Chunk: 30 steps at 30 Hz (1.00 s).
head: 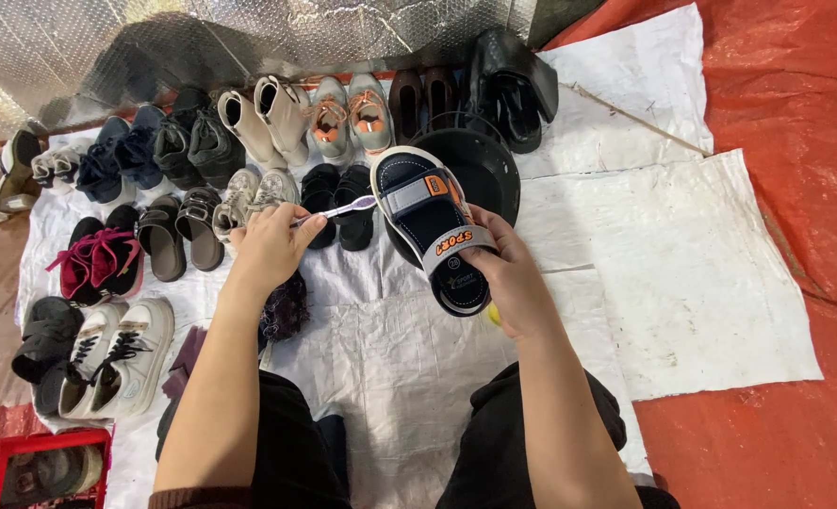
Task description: A person is cleaning a pair of sandals using a toothbrush, water from a bucket, and a cloth.
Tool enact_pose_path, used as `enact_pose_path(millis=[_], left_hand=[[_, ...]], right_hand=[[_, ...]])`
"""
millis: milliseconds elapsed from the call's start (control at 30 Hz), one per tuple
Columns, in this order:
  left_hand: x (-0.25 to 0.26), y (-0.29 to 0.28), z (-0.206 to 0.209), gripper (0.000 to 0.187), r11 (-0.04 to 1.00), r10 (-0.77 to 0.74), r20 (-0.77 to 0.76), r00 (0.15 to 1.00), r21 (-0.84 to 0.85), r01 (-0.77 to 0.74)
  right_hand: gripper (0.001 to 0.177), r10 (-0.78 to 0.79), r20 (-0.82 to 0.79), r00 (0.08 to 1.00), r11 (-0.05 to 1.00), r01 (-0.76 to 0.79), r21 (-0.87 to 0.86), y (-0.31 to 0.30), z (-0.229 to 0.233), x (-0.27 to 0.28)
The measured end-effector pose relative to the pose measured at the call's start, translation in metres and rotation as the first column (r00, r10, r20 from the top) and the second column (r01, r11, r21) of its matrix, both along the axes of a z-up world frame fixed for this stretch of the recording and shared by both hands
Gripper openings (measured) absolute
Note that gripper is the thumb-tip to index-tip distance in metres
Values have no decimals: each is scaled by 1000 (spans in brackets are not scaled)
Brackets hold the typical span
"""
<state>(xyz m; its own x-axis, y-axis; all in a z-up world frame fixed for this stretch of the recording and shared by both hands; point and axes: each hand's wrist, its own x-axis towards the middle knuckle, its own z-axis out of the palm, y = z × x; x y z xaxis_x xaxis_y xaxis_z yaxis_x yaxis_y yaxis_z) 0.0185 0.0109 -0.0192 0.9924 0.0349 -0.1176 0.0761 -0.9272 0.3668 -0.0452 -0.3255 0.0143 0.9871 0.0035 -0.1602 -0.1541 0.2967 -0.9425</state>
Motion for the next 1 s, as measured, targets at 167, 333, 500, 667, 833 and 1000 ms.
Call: enact_pose_path(millis=[167,333,500,667,833,1000], left_hand=[[-1,-5,3,66,1000,-8,-26,1000,6,8],[-2,-6,3,67,1000,-7,-45,999,12,7],[-1,-1,-2,63,1000,-16,-9,1000,10,16],[1,4,-9,54,998,-51,155,987,29,47],[-4,-27,-33,31,983,-181,365,913,88,160],[-12,-55,-58,34,947,-315,356,880,178,267]], right_hand=[[52,-13,-24,1000,1000,14,18,0,6,-3],[51,-19,-24,1000,1000,19,12,-1,5,-2],[50,-27,-31,999,999,27,20,0,7,-1],[50,-71,-39,997,997,72,36,1,10,-3],[58,-144,-22,989,988,145,45,9,-1,-2],[70,-96,13,995,995,96,41,11,-23,6]])
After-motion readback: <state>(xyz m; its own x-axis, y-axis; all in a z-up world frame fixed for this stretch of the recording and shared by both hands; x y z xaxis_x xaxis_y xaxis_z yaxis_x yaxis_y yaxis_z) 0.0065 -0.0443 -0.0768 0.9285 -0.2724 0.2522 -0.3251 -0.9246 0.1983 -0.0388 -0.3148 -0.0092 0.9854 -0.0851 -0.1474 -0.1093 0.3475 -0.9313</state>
